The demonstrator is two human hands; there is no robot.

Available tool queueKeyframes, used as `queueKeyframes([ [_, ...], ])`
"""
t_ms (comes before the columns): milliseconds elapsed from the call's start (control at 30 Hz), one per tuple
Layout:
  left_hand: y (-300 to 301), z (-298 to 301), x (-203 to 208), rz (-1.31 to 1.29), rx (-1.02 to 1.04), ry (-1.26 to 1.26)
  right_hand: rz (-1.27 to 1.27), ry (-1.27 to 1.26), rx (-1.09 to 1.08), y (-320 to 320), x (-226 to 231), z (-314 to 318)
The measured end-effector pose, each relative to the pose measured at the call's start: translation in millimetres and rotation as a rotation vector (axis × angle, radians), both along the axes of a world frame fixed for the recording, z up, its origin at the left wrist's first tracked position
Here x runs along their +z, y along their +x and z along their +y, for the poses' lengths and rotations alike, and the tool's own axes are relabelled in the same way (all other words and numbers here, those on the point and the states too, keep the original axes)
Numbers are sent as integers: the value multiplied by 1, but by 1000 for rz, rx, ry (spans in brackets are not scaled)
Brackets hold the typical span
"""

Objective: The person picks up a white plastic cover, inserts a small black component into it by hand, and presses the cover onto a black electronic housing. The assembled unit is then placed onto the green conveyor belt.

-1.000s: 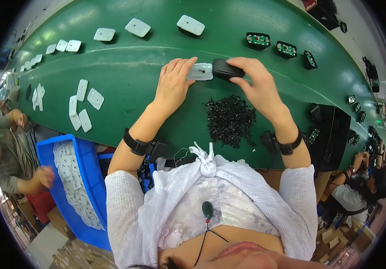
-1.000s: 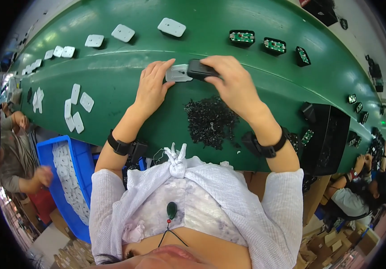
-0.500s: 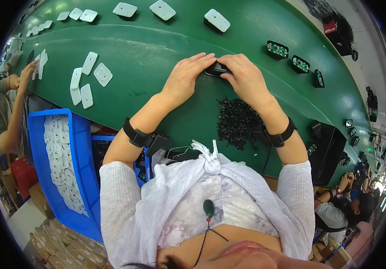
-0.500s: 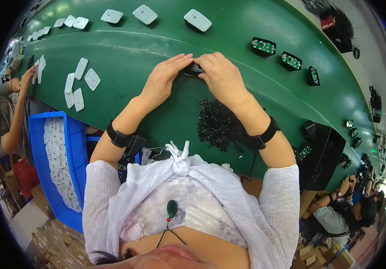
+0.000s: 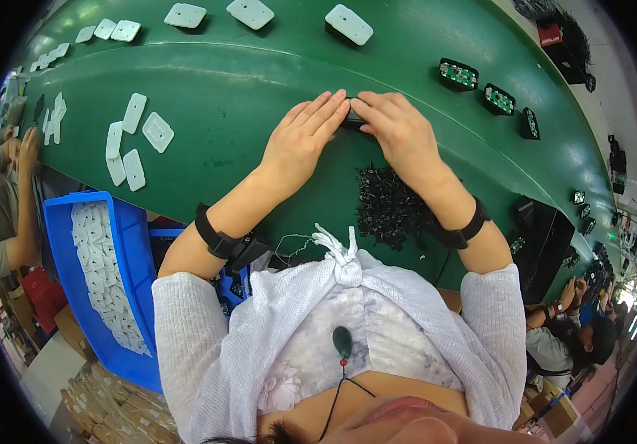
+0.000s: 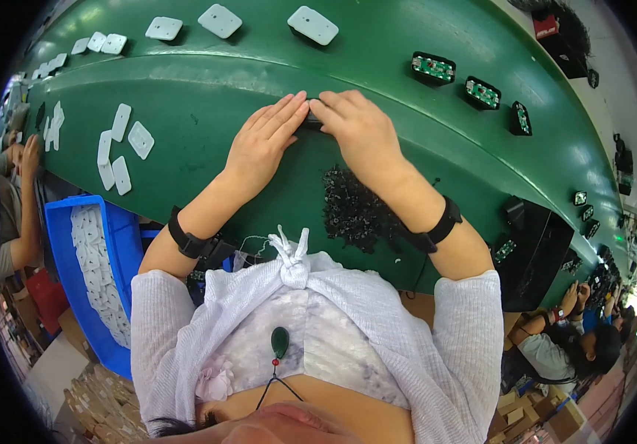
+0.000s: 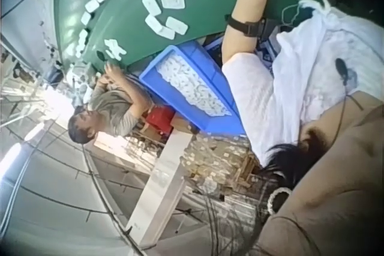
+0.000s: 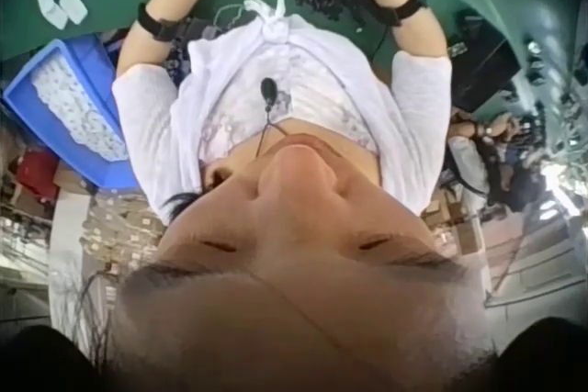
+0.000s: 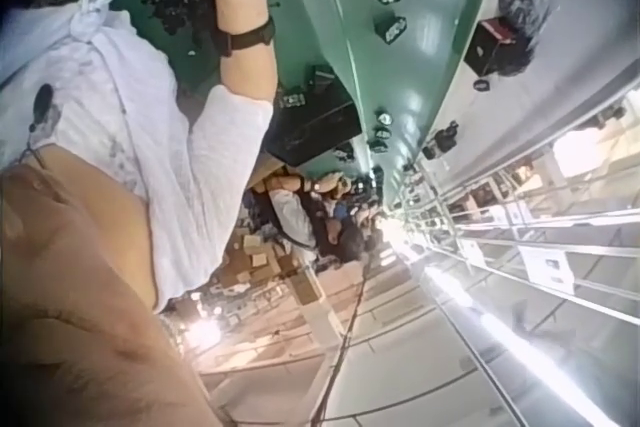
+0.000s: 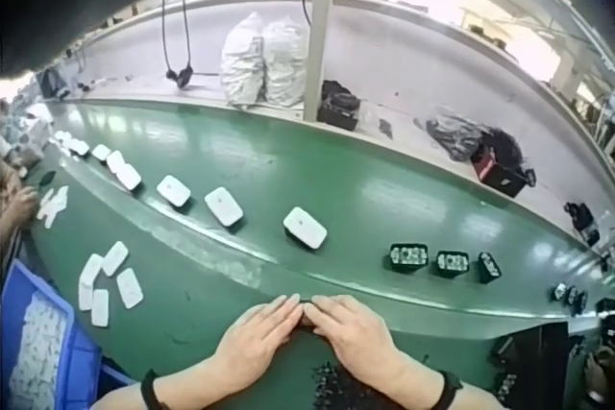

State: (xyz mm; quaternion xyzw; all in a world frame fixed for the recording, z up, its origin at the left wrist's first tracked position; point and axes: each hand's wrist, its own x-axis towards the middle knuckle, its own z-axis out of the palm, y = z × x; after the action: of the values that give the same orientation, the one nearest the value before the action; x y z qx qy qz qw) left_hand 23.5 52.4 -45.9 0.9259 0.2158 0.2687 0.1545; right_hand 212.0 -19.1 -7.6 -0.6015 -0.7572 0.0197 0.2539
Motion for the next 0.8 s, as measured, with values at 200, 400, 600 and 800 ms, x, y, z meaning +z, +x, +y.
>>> queueKeyframes([
  [200, 21, 8, 4, -103, 94, -102, 834, -485, -130, 29, 13, 30],
  [400, 12, -10, 26, -466, 89, -1409, 1232, -490, -28, 15, 31, 4],
  [600, 9, -26, 38, -560, 48, -1498, 1163, -375, -101, -4, 36, 0],
  [800, 8, -21, 28, -624, -31, -1477, 955, -275, -71, -2, 38, 6],
])
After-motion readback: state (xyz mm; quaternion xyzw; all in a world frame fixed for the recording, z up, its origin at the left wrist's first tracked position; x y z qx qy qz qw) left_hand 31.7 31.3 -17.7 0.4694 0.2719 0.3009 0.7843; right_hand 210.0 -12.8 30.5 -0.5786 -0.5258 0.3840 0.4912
